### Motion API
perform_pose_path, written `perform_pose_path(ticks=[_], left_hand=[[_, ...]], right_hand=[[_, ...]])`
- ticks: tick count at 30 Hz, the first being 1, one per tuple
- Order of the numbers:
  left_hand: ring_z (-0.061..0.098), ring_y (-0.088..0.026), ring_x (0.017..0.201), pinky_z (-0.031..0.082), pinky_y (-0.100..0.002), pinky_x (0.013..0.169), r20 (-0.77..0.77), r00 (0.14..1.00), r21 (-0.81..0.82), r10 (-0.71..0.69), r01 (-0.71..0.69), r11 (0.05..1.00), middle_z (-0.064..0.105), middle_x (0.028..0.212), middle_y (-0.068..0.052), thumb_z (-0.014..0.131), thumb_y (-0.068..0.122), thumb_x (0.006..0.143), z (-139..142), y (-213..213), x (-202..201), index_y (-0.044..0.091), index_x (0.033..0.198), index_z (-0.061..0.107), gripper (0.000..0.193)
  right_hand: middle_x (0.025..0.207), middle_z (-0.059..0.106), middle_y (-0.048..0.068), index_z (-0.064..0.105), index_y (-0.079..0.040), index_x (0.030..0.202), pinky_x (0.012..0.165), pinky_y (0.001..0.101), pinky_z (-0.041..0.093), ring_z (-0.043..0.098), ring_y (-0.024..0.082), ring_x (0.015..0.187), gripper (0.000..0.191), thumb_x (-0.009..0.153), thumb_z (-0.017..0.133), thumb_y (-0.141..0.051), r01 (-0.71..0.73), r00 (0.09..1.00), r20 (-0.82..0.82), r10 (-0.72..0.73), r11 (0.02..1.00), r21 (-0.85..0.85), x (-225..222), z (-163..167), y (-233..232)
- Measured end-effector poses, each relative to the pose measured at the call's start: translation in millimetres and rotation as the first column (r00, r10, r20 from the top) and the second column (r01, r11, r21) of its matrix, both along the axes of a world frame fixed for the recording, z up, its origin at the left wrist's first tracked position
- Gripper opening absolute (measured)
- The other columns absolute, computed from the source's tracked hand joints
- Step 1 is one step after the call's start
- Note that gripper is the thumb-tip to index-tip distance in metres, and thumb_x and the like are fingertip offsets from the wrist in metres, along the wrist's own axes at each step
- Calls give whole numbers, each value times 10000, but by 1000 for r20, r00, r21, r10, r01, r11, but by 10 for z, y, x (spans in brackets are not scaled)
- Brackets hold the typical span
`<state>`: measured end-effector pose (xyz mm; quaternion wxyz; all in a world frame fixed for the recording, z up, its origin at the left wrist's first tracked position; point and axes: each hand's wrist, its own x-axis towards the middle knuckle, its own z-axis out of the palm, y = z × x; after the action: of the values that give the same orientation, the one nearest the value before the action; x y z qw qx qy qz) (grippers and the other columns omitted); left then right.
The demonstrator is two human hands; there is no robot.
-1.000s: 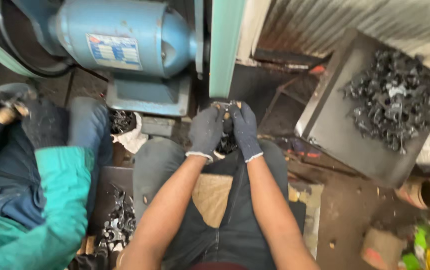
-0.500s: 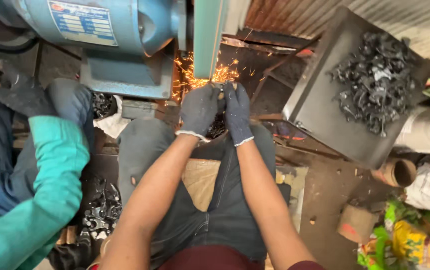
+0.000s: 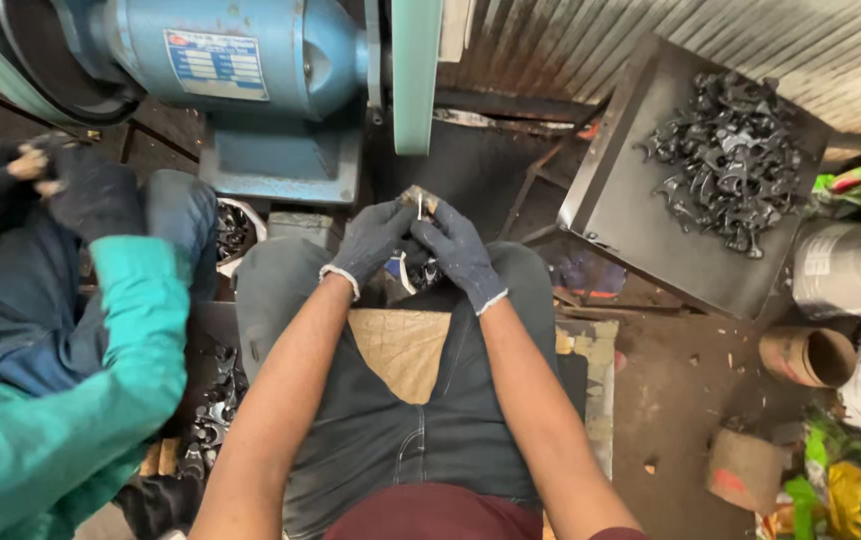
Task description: The person grinds small metal parts against a belt grinder, holding each piece with gloved hands and moving it across the belt to smooth edges. Finished parts are placed on a nearby metal tray.
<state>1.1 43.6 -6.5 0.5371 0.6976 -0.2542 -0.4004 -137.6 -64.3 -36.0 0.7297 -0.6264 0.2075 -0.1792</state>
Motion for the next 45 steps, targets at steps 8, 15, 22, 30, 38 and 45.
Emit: perform_pose_path(ticks=[8, 15, 22, 30, 38, 45], left_hand=[[676, -167, 818, 513, -358, 749, 105, 990, 131, -97, 83, 988, 727, 877, -81, 550, 373, 1035, -298, -172, 125, -10, 1029, 734, 424], [690, -424, 918, 500, -487, 797, 236, 957, 18, 166, -175, 984, 718, 943, -278, 476, 241, 996, -894, -500, 287, -49, 1010, 709, 372], [720, -345, 813, 519, -446, 748, 257, 947, 122, 192, -229, 966, 720, 859, -239, 509, 231, 985, -751, -531, 227, 0, 1026, 729, 322], [737, -149, 852, 553, -332, 770, 156, 987, 71, 37, -49, 996, 782, 959, -103, 637, 323, 917, -88, -178, 105, 41, 1126, 738, 365], [749, -293, 928, 551, -397, 815, 161, 969, 302, 190, -231, 925, 781, 982, -167, 627, 465, 902, 18, -370, 283, 60, 1105, 754, 470], [676, -391, 984, 491, -464, 841, 382, 919, 316, 95, -227, 921, 732, 1037, -193, 592, 544, 903, 193, -335, 246, 121, 1100, 768, 499]], right_hand=[[1165, 679, 40, 590, 10, 1390, 910, 275, 544, 653, 90, 1008, 460, 939, 679, -11, -50, 995, 92, 30, 974, 223, 189, -190, -152], [1043, 731, 47, 695, 34, 1216, 800, 288, 529, 646, 108, 885, 319, 925, 704, -96, 29, 999, 14, -33, 972, 232, 724, -575, -437], [1026, 734, 54, 710, 40, 1179, 810, 297, 545, 658, 120, 903, 298, 925, 701, -116, 69, 997, -35, -67, 996, 60, 727, -487, -501], [1227, 646, 69, 525, -47, 1427, 907, 300, 557, 632, 147, 1059, 534, 909, 655, -22, 65, 989, 106, -101, 951, 301, 310, -99, -162], [1002, 679, 89, 587, 39, 1239, 702, 299, 511, 634, 178, 832, 307, 957, 688, -28, -37, 989, 142, -43, 853, 521, 650, -471, -348], [1159, 689, 60, 594, 21, 1261, 921, 299, 560, 671, 138, 1041, 373, 898, 672, 0, 41, 990, 117, -84, 944, 329, 598, -411, -326]])
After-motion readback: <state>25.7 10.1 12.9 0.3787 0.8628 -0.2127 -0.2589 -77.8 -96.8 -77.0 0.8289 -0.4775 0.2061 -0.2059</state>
